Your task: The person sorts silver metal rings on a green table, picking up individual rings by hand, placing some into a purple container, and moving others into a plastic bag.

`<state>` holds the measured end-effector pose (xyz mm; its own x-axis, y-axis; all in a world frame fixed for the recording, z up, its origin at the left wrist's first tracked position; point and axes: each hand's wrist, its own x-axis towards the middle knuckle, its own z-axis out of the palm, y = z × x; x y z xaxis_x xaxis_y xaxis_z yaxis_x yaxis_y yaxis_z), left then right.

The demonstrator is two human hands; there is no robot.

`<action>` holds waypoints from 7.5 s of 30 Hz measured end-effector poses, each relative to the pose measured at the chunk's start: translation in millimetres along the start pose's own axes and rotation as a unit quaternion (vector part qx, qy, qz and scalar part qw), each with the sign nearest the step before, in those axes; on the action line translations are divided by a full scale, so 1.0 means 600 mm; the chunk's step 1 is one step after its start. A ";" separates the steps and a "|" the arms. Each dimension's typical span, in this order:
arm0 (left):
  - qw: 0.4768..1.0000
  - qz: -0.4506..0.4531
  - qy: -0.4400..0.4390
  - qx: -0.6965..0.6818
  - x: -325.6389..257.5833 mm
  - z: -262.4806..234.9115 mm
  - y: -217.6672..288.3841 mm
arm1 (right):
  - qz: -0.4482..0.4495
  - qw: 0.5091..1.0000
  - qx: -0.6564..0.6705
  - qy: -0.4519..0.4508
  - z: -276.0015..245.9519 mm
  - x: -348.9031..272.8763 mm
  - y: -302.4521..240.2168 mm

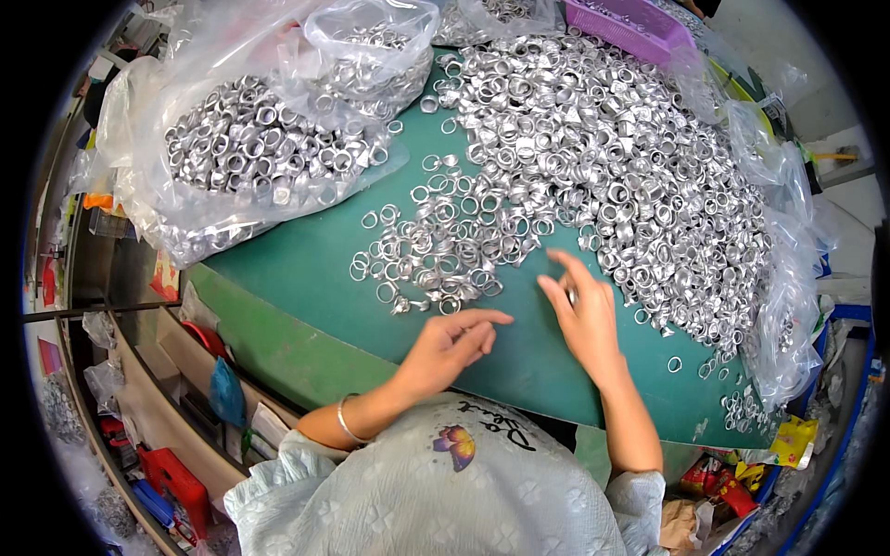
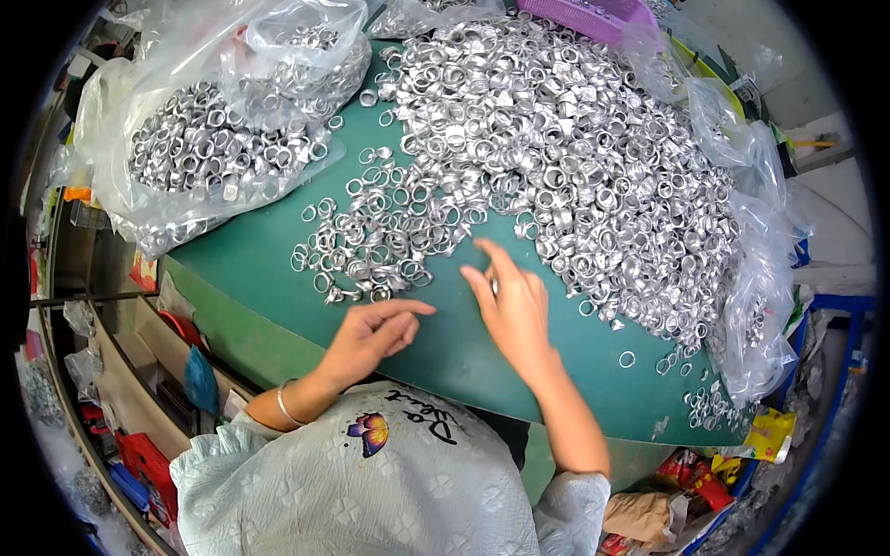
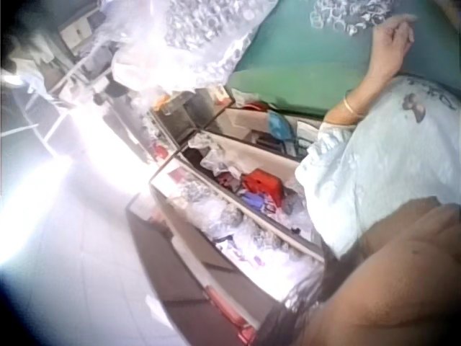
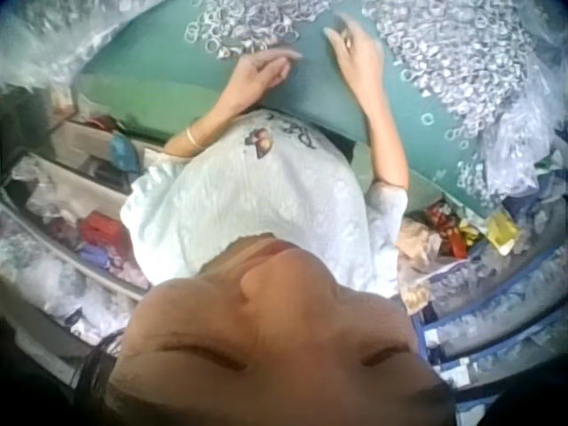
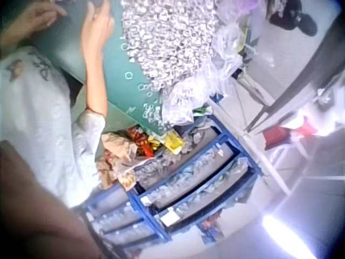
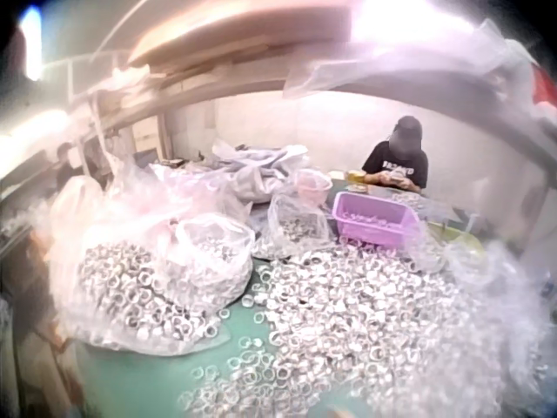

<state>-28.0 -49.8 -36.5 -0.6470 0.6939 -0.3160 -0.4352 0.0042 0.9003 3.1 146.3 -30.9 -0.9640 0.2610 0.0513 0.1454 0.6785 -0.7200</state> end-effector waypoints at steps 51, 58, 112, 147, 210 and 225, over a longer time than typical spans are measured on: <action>0.991 0.131 0.026 0.025 0.012 0.042 0.002 | 0.224 0.797 0.559 -0.055 0.018 -0.098 -0.017; 0.975 0.032 -0.007 -0.218 0.015 0.018 0.000 | 0.039 0.997 0.052 0.039 0.021 0.002 0.004; 0.976 0.099 -0.072 0.181 0.107 0.046 0.135 | 0.233 0.661 0.713 -0.012 -0.027 -0.096 -0.013; 0.954 0.181 -0.010 0.241 0.015 0.069 0.010 | 0.228 0.719 0.655 0.042 0.013 -0.114 -0.042; 0.856 0.175 -0.003 0.487 0.004 0.033 -0.038 | -0.032 0.995 -0.027 0.087 0.029 -0.030 0.022; 0.994 0.053 -0.042 -0.085 0.016 0.025 0.002 | 0.118 0.807 0.578 -0.011 0.018 -0.103 -0.016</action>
<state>-25.5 -32.0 -33.9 -0.6429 0.7420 -0.1902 -0.4726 -0.1889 0.8608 59.1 116.2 -34.4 -0.9453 0.2692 -0.1842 0.0319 -0.4858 -0.8735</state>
